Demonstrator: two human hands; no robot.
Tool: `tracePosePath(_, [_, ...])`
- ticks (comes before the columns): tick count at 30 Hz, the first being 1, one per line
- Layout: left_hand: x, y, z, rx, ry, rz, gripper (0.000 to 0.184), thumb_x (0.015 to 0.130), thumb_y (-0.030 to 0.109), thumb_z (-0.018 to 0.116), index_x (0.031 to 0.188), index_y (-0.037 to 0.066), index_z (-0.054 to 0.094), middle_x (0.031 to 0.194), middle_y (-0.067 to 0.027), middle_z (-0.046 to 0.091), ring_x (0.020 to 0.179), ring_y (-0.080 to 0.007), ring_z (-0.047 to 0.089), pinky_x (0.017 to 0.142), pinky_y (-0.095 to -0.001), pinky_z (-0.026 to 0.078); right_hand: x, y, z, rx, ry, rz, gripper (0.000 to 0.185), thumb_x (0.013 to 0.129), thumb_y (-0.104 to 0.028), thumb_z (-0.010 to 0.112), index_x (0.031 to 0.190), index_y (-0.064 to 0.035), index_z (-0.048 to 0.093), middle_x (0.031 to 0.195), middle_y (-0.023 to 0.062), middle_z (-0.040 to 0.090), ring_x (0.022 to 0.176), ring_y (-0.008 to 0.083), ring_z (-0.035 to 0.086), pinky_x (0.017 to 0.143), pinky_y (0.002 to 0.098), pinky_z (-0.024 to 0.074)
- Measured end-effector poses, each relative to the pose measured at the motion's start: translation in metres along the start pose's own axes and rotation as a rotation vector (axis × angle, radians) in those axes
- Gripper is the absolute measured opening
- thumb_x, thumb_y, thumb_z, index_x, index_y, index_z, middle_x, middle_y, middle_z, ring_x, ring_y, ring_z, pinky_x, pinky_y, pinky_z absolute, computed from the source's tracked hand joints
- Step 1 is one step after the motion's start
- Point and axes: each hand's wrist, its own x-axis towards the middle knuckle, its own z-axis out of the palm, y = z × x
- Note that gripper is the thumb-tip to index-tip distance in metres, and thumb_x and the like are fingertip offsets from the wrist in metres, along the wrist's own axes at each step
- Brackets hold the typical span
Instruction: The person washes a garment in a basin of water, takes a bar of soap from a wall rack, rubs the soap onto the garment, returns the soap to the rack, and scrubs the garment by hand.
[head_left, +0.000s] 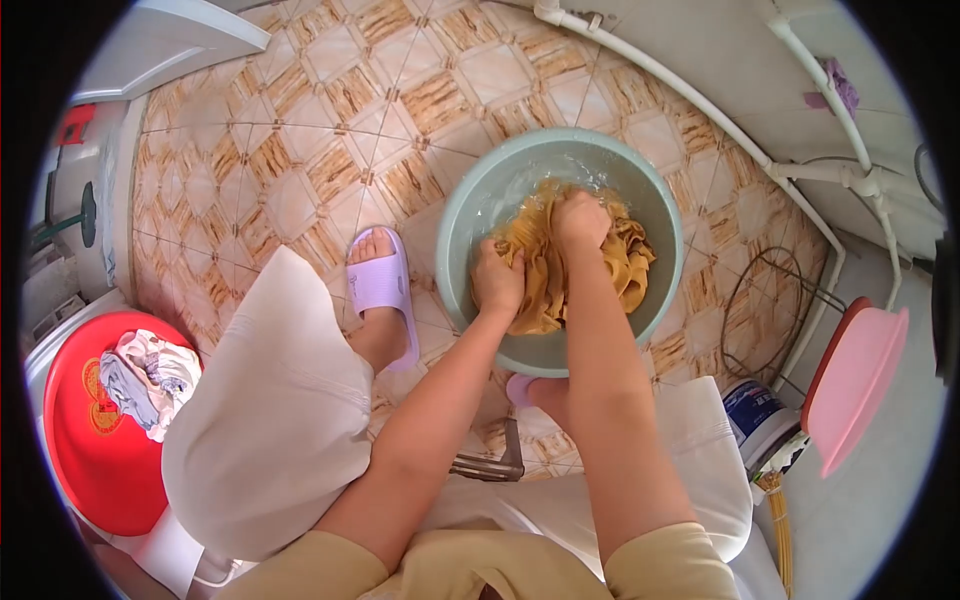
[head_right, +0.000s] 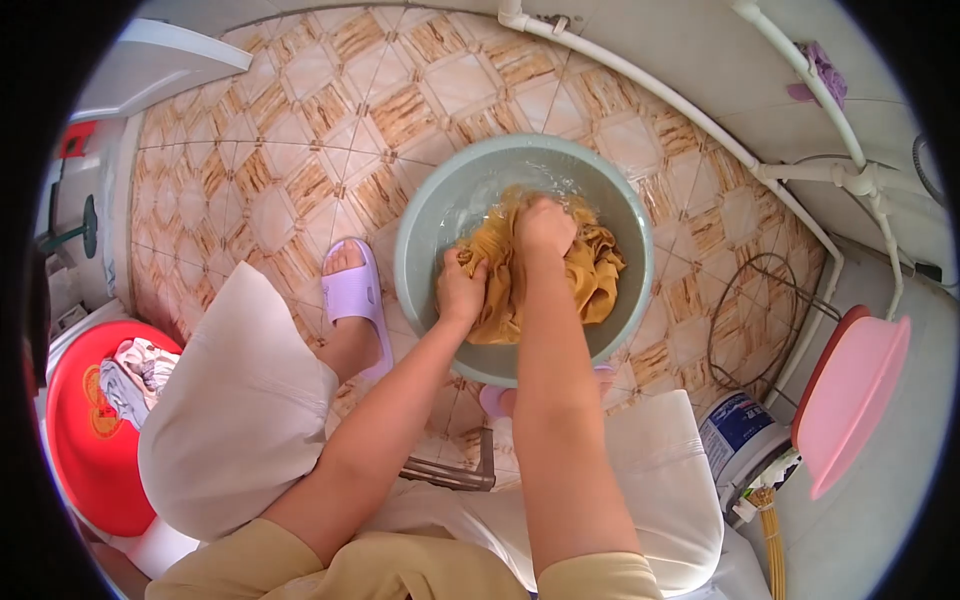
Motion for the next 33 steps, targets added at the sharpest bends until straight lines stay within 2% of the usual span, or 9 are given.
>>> tracePosePath(4, [0.000, 0.005, 0.000, 0.003, -0.018, -0.043, 0.039, 0.084, 0.026, 0.062, 0.113, 0.005, 0.047, 0.101, -0.0212, 0.062, 0.096, -0.0401, 0.058, 0.081, -0.0461, 0.046, -0.015, 0.024, -0.021, 0.451, 0.115, 0.042, 0.035, 0.085, -0.033, 0.057, 0.112, -0.0109, 0.062, 0.107, 0.0210, 0.063, 0.103, 0.0331, 0.059, 0.088, 0.0418, 0.0457])
tracePosePath(6, [-0.004, 0.010, -0.004, 0.009, -0.044, -0.069, 0.038, 0.084, 0.025, 0.061, 0.113, 0.005, 0.047, 0.102, -0.0211, 0.062, 0.097, -0.0397, 0.058, 0.082, -0.0456, 0.046, -0.059, 0.024, -0.029, 0.768, 0.208, -0.179, 0.035, 0.081, -0.029, 0.063, 0.113, -0.0142, 0.062, 0.117, 0.0187, 0.057, 0.109, 0.0326, 0.054, 0.092, 0.0399, 0.0426])
tracePosePath(8, [0.001, 0.002, 0.002, 0.028, -0.076, -0.090, 0.037, 0.084, 0.023, 0.060, 0.114, 0.005, 0.047, 0.103, -0.0210, 0.062, 0.099, -0.0393, 0.058, 0.084, -0.0452, 0.046, -0.093, 0.024, -0.003, 0.724, 0.263, -0.414, 0.037, 0.078, -0.025, 0.068, 0.113, -0.0162, 0.063, 0.121, 0.0142, 0.053, 0.113, 0.0330, 0.048, 0.096, 0.0388, 0.0389])
tracePosePath(16, [0.014, -0.023, 0.012, -0.146, -0.180, -0.094, 0.047, 0.078, 0.014, 0.064, 0.117, -0.002, 0.045, 0.110, -0.0262, 0.058, 0.105, -0.0402, 0.055, 0.089, -0.0429, 0.044, -0.068, 0.001, 0.053, 0.192, 0.333, -0.258, 0.033, 0.076, -0.027, 0.070, 0.096, -0.0035, 0.060, 0.109, 0.0151, 0.053, 0.102, 0.0333, 0.050, 0.087, 0.0396, 0.0445])
tracePosePath(18, [0.015, -0.036, 0.027, -0.118, -0.073, 0.110, 0.048, 0.079, 0.015, 0.063, 0.118, -0.003, 0.044, 0.116, -0.0263, 0.054, 0.110, -0.0392, 0.052, 0.093, -0.0426, 0.041, -0.048, -0.007, 0.043, 0.011, 0.212, -0.212, 0.029, 0.081, -0.028, 0.065, 0.096, -0.0042, 0.057, 0.104, 0.0178, 0.058, 0.098, 0.0343, 0.055, 0.080, 0.0410, 0.0478])
tracePosePath(22, [0.015, -0.031, 0.021, -0.298, -0.162, -0.013, 0.049, 0.081, 0.015, 0.062, 0.122, -0.003, 0.043, 0.119, -0.0243, 0.052, 0.113, -0.0390, 0.049, 0.097, -0.0414, 0.038, -0.020, -0.002, 0.005, 0.051, -0.004, -0.050, 0.030, 0.087, -0.028, 0.057, 0.107, -0.0050, 0.055, 0.099, 0.0203, 0.062, 0.094, 0.0354, 0.060, 0.075, 0.0436, 0.0488])
tracePosePath(24, [0.016, -0.033, 0.025, -0.386, -0.171, -0.039, 0.048, 0.082, 0.015, 0.062, 0.122, -0.003, 0.043, 0.119, -0.0232, 0.053, 0.113, -0.0383, 0.050, 0.096, -0.0414, 0.039, -0.028, 0.018, -0.006, 0.492, 0.168, -0.118, 0.031, 0.091, -0.029, 0.050, 0.116, -0.0096, 0.053, 0.098, 0.0203, 0.064, 0.094, 0.0354, 0.061, 0.076, 0.0444, 0.0478])
tracePosePath(28, [0.004, -0.010, 0.008, -0.095, -0.091, -0.017, 0.045, 0.083, 0.015, 0.060, 0.121, -0.003, 0.044, 0.116, -0.0251, 0.054, 0.112, -0.0380, 0.051, 0.094, -0.0426, 0.040, -0.095, 0.017, 0.006, 0.601, 0.446, -0.324, 0.030, 0.088, -0.030, 0.056, 0.115, -0.0168, 0.057, 0.109, 0.0152, 0.060, 0.101, 0.0338, 0.055, 0.083, 0.0432, 0.0450])
tracePosePath(33, [0.006, -0.013, 0.011, -0.128, -0.160, -0.069, 0.040, 0.083, 0.014, 0.054, 0.119, -0.003, 0.044, 0.112, -0.0285, 0.056, 0.110, -0.0398, 0.052, 0.092, -0.0442, 0.042, -0.091, 0.003, 0.058, 0.266, 0.298, -0.230, 0.029, 0.082, -0.026, 0.061, 0.102, -0.0052, 0.055, 0.104, 0.0159, 0.055, 0.099, 0.0341, 0.052, 0.083, 0.0423, 0.0465])
